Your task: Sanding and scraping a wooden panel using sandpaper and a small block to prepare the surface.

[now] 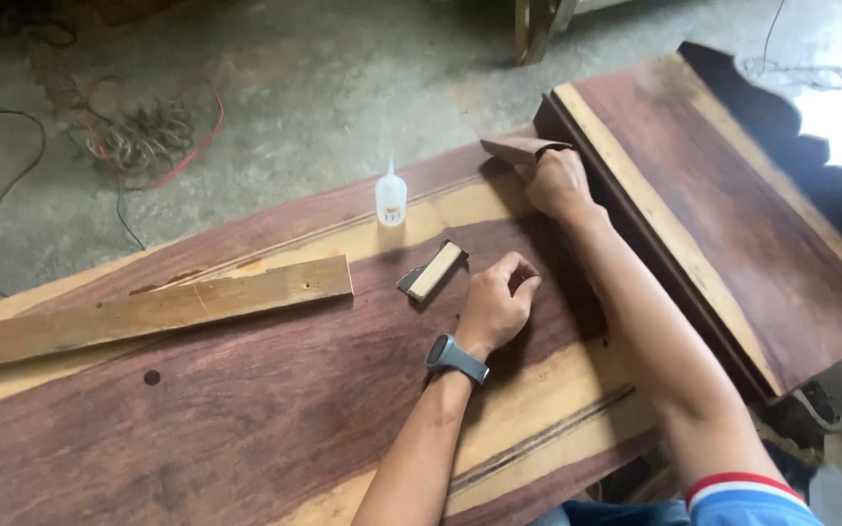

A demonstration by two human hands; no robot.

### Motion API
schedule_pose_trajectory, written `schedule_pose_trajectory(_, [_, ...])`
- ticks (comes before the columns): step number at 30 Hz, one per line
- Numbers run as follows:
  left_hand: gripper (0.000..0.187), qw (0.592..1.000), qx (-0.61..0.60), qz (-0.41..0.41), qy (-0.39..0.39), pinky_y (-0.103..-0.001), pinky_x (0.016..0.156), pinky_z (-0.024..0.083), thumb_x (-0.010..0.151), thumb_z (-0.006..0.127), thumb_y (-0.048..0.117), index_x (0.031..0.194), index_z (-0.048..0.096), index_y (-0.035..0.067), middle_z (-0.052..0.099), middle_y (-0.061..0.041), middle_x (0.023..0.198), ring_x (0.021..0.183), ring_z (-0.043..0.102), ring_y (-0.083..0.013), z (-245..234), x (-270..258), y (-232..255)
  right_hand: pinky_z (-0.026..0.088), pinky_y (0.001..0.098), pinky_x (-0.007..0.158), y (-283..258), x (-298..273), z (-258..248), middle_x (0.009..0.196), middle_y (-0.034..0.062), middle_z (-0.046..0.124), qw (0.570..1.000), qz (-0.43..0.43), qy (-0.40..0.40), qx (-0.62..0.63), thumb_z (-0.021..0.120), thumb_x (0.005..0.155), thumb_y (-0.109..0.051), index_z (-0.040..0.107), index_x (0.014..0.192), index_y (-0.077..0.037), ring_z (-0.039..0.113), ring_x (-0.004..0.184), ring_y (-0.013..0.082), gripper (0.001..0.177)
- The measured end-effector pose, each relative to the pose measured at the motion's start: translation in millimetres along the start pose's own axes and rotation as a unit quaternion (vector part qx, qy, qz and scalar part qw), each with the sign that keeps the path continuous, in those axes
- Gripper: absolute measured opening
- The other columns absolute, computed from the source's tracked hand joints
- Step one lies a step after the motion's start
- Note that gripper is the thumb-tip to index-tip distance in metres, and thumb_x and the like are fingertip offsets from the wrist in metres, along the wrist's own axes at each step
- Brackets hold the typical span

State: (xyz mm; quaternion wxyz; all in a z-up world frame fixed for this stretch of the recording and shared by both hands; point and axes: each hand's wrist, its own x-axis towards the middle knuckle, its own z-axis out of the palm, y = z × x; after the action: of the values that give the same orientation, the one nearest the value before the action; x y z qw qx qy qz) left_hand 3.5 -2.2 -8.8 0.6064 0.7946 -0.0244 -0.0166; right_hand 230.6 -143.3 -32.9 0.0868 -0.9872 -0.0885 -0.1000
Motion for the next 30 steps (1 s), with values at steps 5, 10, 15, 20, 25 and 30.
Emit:
schedule_pose_trajectory(5, [0.009, 1.0, -0.015, 0.0, 0.006, -0.037, 0.07, 0.059, 0.09, 0.065, 0.025, 0.096, 0.071, 0.021, 0.075, -0.006, 0.079, 0.077, 0.074, -0.0252, -4, 0, 4, 0.059, 0.051, 0.073, 5, -75, -23, 0.085, 0.0309, 0.072, 1.0, 0.011, -0.019, 0.019, 0.07, 0.082, -0.026, 0.076, 0.087, 0.01, 0.073, 0.091, 0.0447, 0.036])
schedule_pose_trajectory(10, [0.008, 1.0, -0.02, -0.003, 0.005, -0.034, 0.067, 0.059, 0.09, 0.065, 0.023, 0.094, 0.071, 0.021, 0.074, -0.003, 0.075, 0.072, 0.072, -0.022, -1, -3, 3, 0.059, 0.0518, 0.083, -21, -103, -61, 0.089, 0.0345, 0.07, 0.997, 0.053, -0.021, 0.049, 0.074, 0.09, -0.032, 0.073, 0.09, 0.014, 0.069, 0.098, 0.0497, 0.047])
schedule_pose_trajectory(15, [0.009, 1.0, -0.011, 0.024, 0.015, -0.041, 0.072, 0.059, 0.089, 0.067, 0.021, 0.096, 0.071, 0.017, 0.075, -0.009, 0.082, 0.081, 0.074, -0.0296, -2, -1, 4, 0.061, 0.0496, 0.072, 11, 7, 25, 0.081, 0.0239, 0.072, 0.998, 0.054, -0.011, 0.011, 0.071, 0.072, -0.023, 0.079, 0.086, 0.0, 0.074, 0.088, 0.04, 0.028])
schedule_pose_trajectory(20, [0.009, 1.0, -0.003, 0.01, 0.0, -0.039, 0.072, 0.058, 0.09, 0.066, 0.024, 0.095, 0.071, 0.02, 0.075, -0.007, 0.08, 0.079, 0.073, -0.0281, -4, -2, 7, 0.058, 0.0467, 0.086, -38, -35, -27, 0.081, 0.0249, 0.075, 0.999, 0.028, 0.0, -0.027, 0.066, 0.082, -0.03, 0.08, 0.084, -0.001, 0.075, 0.091, 0.0405, 0.032])
schedule_pose_trajectory(25, [0.01, 1.0, -0.004, 0.007, -0.004, -0.037, 0.069, 0.058, 0.09, 0.065, 0.026, 0.095, 0.07, 0.02, 0.074, -0.006, 0.078, 0.078, 0.073, -0.0265, 1, 1, 3, 0.043, 0.0399, 0.096, -3, -102, 8, 0.068, 0.0191, 0.071, 0.989, -0.072, 0.049, -0.117, 0.067, 0.077, -0.027, 0.077, 0.072, -0.002, 0.072, 0.078, 0.0348, 0.028])
schedule_pose_trajectory(30, [0.009, 1.0, 0.014, -0.009, -0.007, -0.038, 0.075, 0.058, 0.091, 0.064, 0.025, 0.096, 0.07, 0.021, 0.075, -0.005, 0.079, 0.082, 0.073, -0.0258, -6, -2, 13, 0.044, 0.0456, 0.086, -12, -1, 23, 0.081, 0.0166, 0.078, 0.993, 0.013, -0.027, -0.11, 0.056, 0.081, -0.022, 0.079, 0.078, -0.006, 0.076, 0.09, 0.0363, 0.028])
